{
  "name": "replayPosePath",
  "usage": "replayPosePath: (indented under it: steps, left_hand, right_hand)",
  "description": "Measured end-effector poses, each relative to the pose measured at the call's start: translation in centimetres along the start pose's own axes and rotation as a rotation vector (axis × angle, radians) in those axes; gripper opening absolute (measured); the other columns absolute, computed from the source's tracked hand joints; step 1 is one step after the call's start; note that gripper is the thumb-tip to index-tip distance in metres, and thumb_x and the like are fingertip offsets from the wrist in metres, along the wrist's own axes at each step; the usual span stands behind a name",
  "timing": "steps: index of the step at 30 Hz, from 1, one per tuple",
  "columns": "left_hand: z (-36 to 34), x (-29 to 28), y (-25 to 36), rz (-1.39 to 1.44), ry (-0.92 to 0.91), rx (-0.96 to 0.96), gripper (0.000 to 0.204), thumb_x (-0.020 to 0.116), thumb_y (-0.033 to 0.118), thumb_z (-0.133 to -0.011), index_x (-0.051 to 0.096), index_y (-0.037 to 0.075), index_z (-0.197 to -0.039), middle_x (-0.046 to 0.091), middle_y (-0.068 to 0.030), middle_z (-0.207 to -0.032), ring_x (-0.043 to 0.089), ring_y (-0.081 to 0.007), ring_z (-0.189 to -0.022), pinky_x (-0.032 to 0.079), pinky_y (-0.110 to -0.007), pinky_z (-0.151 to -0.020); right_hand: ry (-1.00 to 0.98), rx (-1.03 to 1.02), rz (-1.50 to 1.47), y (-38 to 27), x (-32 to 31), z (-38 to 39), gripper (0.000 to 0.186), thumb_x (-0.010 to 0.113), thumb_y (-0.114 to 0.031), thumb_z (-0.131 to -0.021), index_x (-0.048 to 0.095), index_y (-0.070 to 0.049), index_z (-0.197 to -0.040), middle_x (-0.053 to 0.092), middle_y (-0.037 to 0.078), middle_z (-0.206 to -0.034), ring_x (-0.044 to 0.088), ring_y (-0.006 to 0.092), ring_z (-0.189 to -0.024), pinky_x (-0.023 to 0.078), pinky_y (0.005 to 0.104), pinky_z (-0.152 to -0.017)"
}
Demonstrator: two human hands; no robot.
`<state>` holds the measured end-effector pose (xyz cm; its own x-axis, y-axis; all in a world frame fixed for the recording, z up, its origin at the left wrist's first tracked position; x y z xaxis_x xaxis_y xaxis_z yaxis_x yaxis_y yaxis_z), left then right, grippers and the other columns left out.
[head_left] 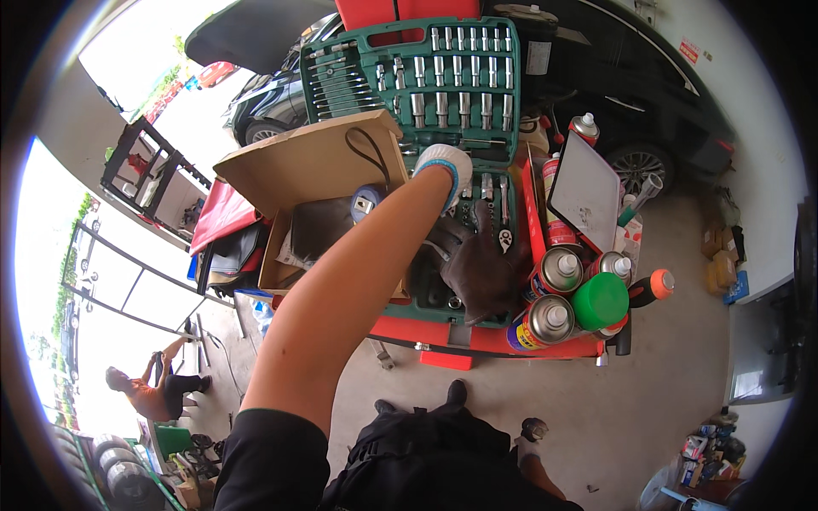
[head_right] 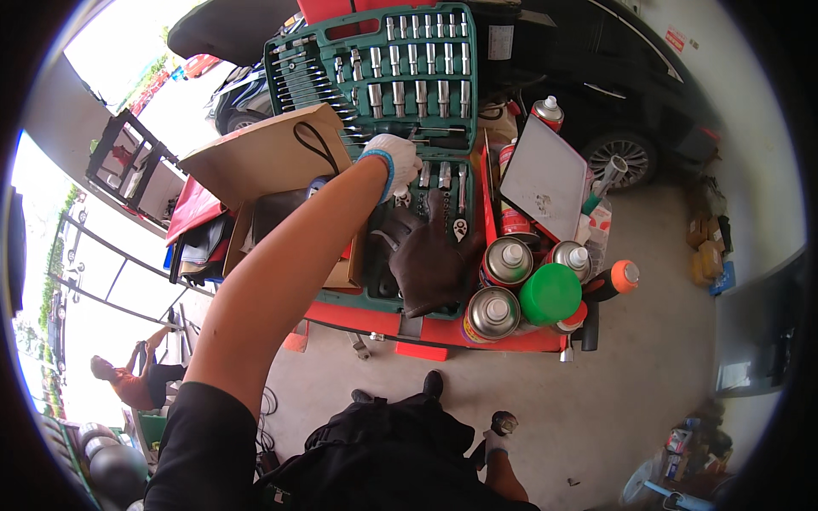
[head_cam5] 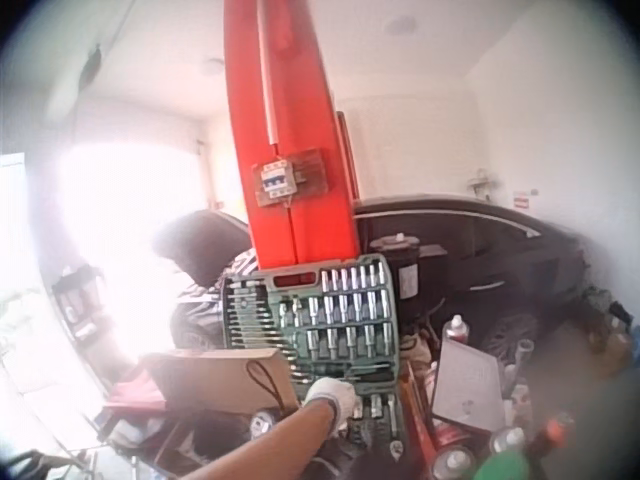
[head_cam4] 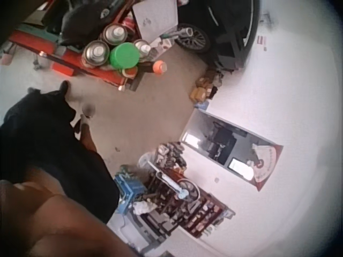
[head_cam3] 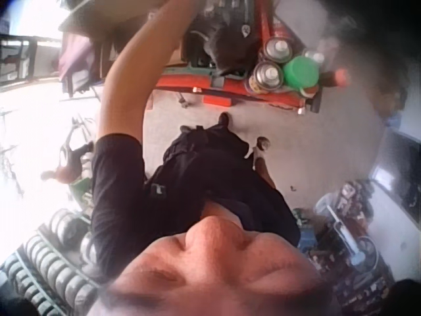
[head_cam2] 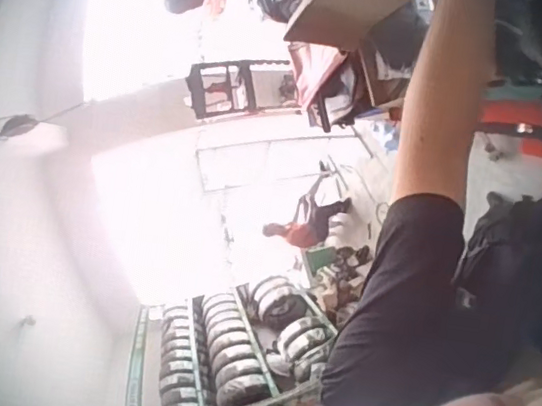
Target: The person puts on gloves and places a red protective cover over the front of a car with its hood open. They then use a power drill to remove bolts from the engine bay and lift off a plastic air filter housing.
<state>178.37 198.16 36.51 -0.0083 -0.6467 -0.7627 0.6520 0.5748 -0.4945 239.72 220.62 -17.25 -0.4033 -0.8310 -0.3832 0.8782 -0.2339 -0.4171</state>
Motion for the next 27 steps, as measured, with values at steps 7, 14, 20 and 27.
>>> replayPosePath:
  steps: [7,14,20,27]
  left_hand:
    - [5.8,-2.2,-3.4,0.532,0.473,-0.262,0.032,0.061,0.025,-0.096,0.073,0.003,-0.116,0.074,-0.0115,-0.097,0.071,-0.0235,-0.081,0.058,-0.037,-0.069]
    - [30.9,1.9,2.4,2.225,0.769,-0.415,0.038,0.045,0.025,-0.109,0.063,-0.003,-0.126,0.073,-0.0129,-0.094,0.056,-0.0081,-0.052,0.043,-0.020,-0.046]
    - [43.2,19.2,2.8,2.689,0.996,-0.503,0.050,0.054,0.019,-0.103,0.045,-0.009,-0.144,0.069,-0.0167,-0.114,0.071,-0.0204,-0.080,0.061,-0.035,-0.070]
    - [57.6,31.1,1.3,2.837,1.426,-0.391,0.060,0.061,0.021,-0.100,0.039,-0.007,-0.148,0.065,-0.0187,-0.121,0.069,-0.0248,-0.103,0.058,-0.041,-0.092]
  right_hand:
    - [-0.072,-0.052,0.064,-0.5,1.2,0.0,0.034,0.073,-0.013,-0.072,0.067,0.000,-0.104,0.069,0.009,-0.091,0.066,0.0225,-0.082,0.053,0.0386,-0.075]
    - [-0.147,-0.204,0.220,-3.9,2.2,0.0,0.032,0.069,-0.019,-0.079,0.069,-0.004,-0.107,0.070,0.011,-0.093,0.068,0.0253,-0.086,0.053,0.0384,-0.079]
    - [-0.481,-0.953,1.289,-8.9,8.1,-6.7,0.029,0.065,-0.019,-0.089,0.070,-0.006,-0.114,0.070,0.007,-0.095,0.067,0.0220,-0.085,0.053,0.0381,-0.077]
    - [-0.565,-0.973,1.192,-22.2,23.0,23.6,0.035,0.077,-0.026,-0.081,0.074,-0.003,-0.106,0.076,0.012,-0.096,0.072,0.0244,-0.090,0.055,0.0379,-0.083]
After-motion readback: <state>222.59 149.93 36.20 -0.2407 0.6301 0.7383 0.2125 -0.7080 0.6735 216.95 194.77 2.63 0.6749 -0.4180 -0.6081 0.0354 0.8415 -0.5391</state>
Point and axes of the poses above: each hand's wrist, its own z-axis away from the middle knuckle, its own x-axis out of the palm, y = z × x, the point moved 8 cm from there along -z, towards the middle knuckle
